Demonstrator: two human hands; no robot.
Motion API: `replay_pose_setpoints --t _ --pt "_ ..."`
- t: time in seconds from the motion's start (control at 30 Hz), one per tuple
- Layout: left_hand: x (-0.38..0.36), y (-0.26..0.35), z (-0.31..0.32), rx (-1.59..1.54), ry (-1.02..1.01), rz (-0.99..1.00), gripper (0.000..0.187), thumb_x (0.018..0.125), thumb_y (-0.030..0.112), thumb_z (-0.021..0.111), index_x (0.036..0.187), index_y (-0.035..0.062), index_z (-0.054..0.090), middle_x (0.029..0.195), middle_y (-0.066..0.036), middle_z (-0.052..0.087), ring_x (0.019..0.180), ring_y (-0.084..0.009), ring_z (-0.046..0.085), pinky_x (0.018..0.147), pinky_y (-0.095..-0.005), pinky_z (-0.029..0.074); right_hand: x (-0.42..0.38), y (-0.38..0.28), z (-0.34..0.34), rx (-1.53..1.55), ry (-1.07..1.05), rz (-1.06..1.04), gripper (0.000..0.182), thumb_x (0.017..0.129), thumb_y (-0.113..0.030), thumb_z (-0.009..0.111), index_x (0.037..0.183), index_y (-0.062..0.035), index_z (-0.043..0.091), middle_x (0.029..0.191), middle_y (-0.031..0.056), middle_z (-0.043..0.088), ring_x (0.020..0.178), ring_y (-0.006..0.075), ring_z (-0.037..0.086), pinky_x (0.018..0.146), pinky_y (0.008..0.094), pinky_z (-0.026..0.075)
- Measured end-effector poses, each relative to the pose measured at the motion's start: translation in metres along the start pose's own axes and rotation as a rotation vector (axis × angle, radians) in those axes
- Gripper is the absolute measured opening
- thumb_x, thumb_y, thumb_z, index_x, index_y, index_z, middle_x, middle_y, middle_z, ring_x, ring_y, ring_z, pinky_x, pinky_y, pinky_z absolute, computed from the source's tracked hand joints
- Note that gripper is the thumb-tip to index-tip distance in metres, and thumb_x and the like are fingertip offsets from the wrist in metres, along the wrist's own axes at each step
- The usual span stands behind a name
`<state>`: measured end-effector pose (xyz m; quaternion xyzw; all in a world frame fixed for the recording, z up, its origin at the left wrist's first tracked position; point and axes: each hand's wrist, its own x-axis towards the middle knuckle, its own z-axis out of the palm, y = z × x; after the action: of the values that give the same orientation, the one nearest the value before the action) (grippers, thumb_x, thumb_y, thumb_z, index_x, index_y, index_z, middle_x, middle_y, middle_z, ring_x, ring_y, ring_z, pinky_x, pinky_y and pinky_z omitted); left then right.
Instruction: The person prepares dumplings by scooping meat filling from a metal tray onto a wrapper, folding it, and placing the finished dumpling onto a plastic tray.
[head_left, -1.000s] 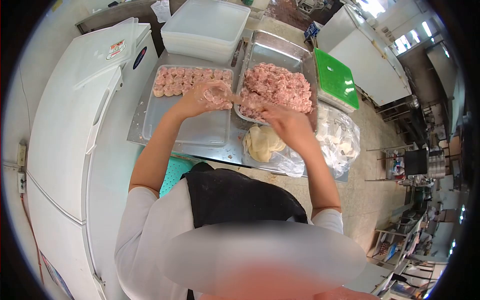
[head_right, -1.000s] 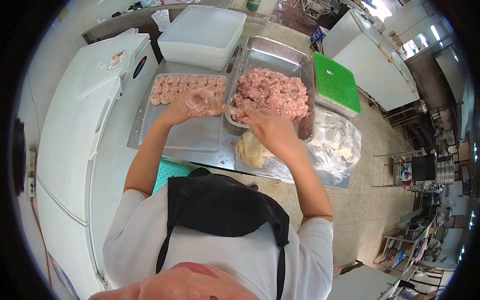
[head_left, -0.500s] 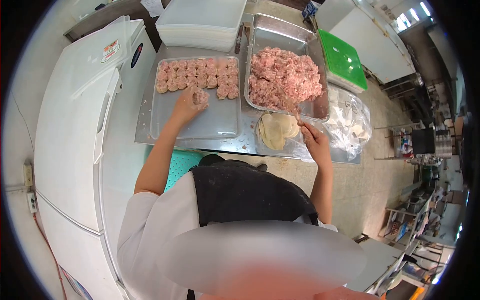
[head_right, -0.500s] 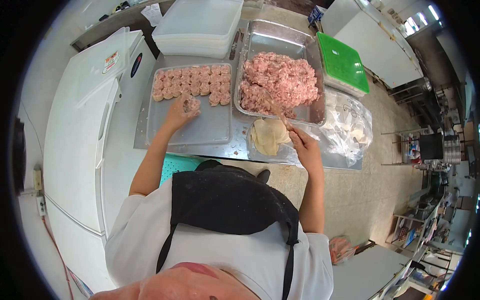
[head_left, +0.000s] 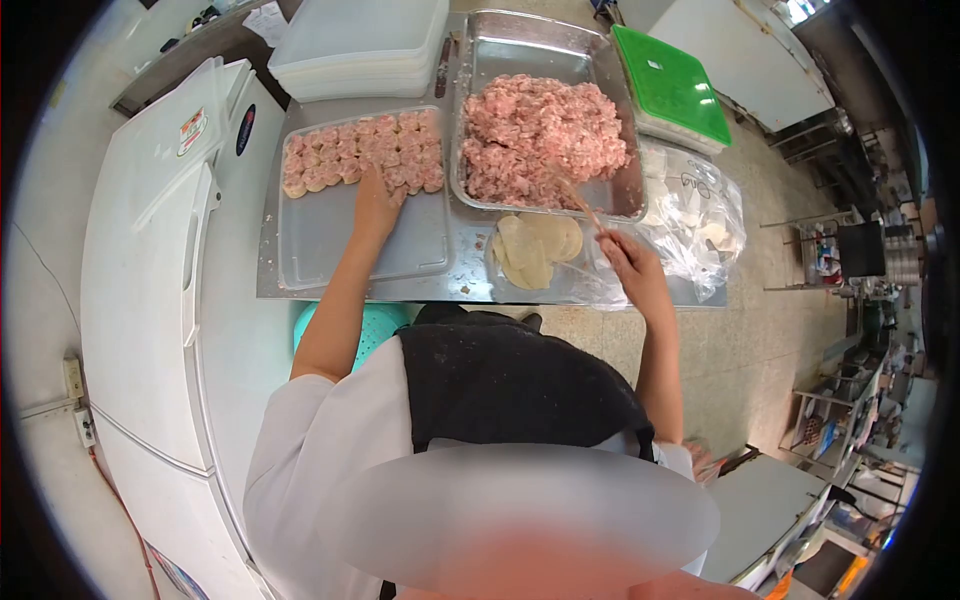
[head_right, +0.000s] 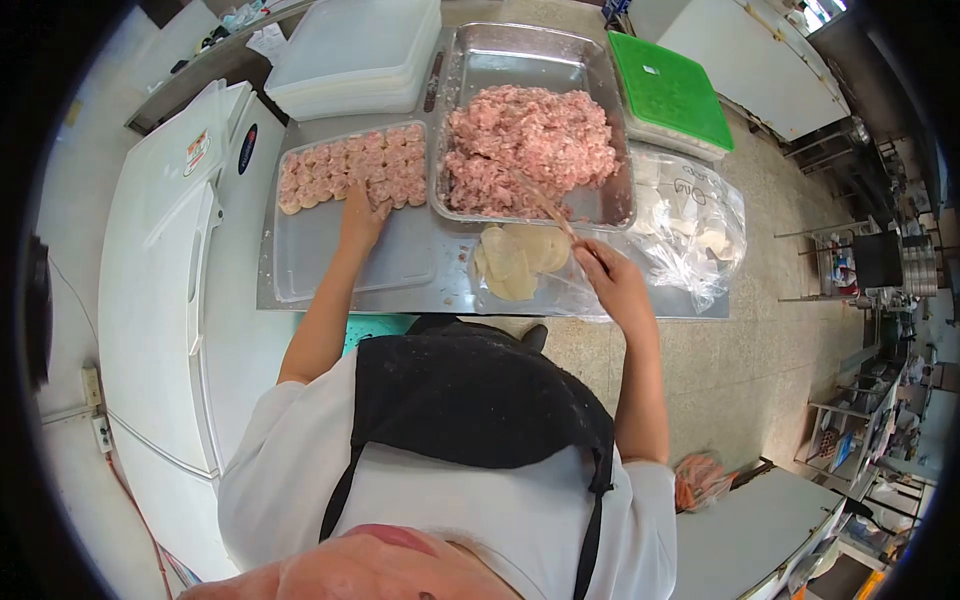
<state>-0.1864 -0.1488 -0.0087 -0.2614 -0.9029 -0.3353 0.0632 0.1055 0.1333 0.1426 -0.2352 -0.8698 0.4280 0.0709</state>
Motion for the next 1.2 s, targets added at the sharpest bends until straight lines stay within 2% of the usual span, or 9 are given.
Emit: replay_pose_setpoints --t 0.07,0.17,0.3,0.33,0.53,0.67,0.87,0.97,1.2 --pt "-0.003 -0.001 -0.003 0.013 -0.04 0.018 0.078 0.076 0.02 0.072 0.137 -0.0067 0.031 0.128 -0.029 0.047 0.115 -0.0431 0.048 0.096 -0.0439 0.042 0.023 0.009 -0.018 -0.19 -0.06 -0.165 0.031 0.094 -0.03 0.053 0.108 -0.005 0.064 0.095 0.0209 0.064 0.087 0.0359 0.063 0.074 0.0404 0.049" --pt "-0.015 0.015 -0.015 -0.051 -0.256 -0.098 0.074 0.077 0.021 0.071 0.137 -0.0043 0.035 0.129 -0.028 0.047 0.116 -0.0419 0.048 0.096 -0.0444 0.042 0.066 0.022 -0.063 -0.776 -0.144 -0.271 0.027 0.091 -0.028 0.053 0.085 -0.0047 0.066 0.081 0.0167 0.065 0.08 0.0368 0.063 0.068 0.0489 0.048" --pt "-0.033 0.102 -0.036 0.054 -0.004 0.162 0.047 0.08 0.016 0.068 0.123 0.0054 0.052 0.114 -0.018 0.057 0.098 -0.0332 0.057 0.082 -0.0387 0.048 0.118 0.032 -0.078 -1.046 -0.078 -0.403 0.017 0.077 -0.018 0.058 0.071 -0.0049 0.067 0.073 0.0156 0.065 0.072 0.033 0.065 0.061 0.0444 0.05" --pt "-0.038 0.126 -0.031 -0.122 0.005 0.212 0.038 0.081 0.012 0.067 0.117 0.0083 0.056 0.105 -0.013 0.06 0.085 -0.028 0.062 0.072 -0.035 0.05 0.122 0.057 -0.057 -1.004 -0.053 -0.526 0.015 0.075 -0.016 0.058 0.068 -0.0058 0.066 0.07 0.0146 0.064 0.07 0.032 0.065 0.06 0.0431 0.05" --pt "-0.078 0.193 0.04 -0.23 -0.375 0.006 0.025 0.08 0.01 0.066 0.104 0.0054 0.061 0.096 -0.013 0.06 0.085 -0.0296 0.059 0.071 -0.0341 0.049 0.096 0.032 -0.067 -0.863 -0.258 -0.765 0.018 0.077 -0.016 0.057 0.068 -0.0037 0.066 0.07 0.0165 0.064 0.067 0.0331 0.065 0.06 0.0439 0.05" --pt "-0.096 0.197 0.076 0.061 -0.036 0.226 0.021 0.079 0.011 0.067 0.098 0.0038 0.063 0.092 -0.014 0.059 0.081 -0.0303 0.058 0.069 -0.0358 0.048 0.139 0.028 -0.079 -0.841 -0.298 -0.677 0.016 0.076 -0.012 0.055 0.069 -0.0033 0.066 0.07 0.0172 0.064 0.068 0.0326 0.066 0.06 0.0436 0.051" --pt "-0.091 0.196 0.058 -0.153 -0.217 -0.057 0.019 0.083 0.016 0.063 0.095 0.0016 0.065 0.089 -0.013 0.06 0.079 -0.0304 0.058 0.069 -0.0357 0.047 0.124 0.071 -0.049 -0.761 -0.3 -0.948 0.016 0.078 -0.017 0.058 0.072 -0.0046 0.067 0.069 0.0135 0.065 0.067 0.0289 0.067 0.058 0.0426 0.053" --pt "-0.074 0.207 0.039 -0.201 -0.293 -0.148 0.019 0.088 0.018 0.058 0.096 0.0023 0.065 0.087 -0.012 0.06 0.077 -0.0225 0.059 0.069 -0.0329 0.046 0.15 0.048 -0.092 -0.834 -0.405 -0.824 0.014 0.077 -0.012 0.056 0.072 -0.0049 0.066 0.07 0.0144 0.065 0.067 0.0293 0.067 0.058 0.0423 0.052" --pt "-0.036 0.191 0.029 -0.569 0.112 -0.317 0.017 0.093 0.016 0.055 0.098 0.0022 0.065 0.095 -0.003 0.064 0.084 -0.0111 0.057 0.075 -0.0282 0.046 0.142 0.073 -0.019 -0.659 -0.326 -0.971 0.013 0.077 -0.014 0.057 0.071 -0.0081 0.066 0.067 0.0133 0.064 0.066 0.0306 0.066 0.056 0.0392 0.051"
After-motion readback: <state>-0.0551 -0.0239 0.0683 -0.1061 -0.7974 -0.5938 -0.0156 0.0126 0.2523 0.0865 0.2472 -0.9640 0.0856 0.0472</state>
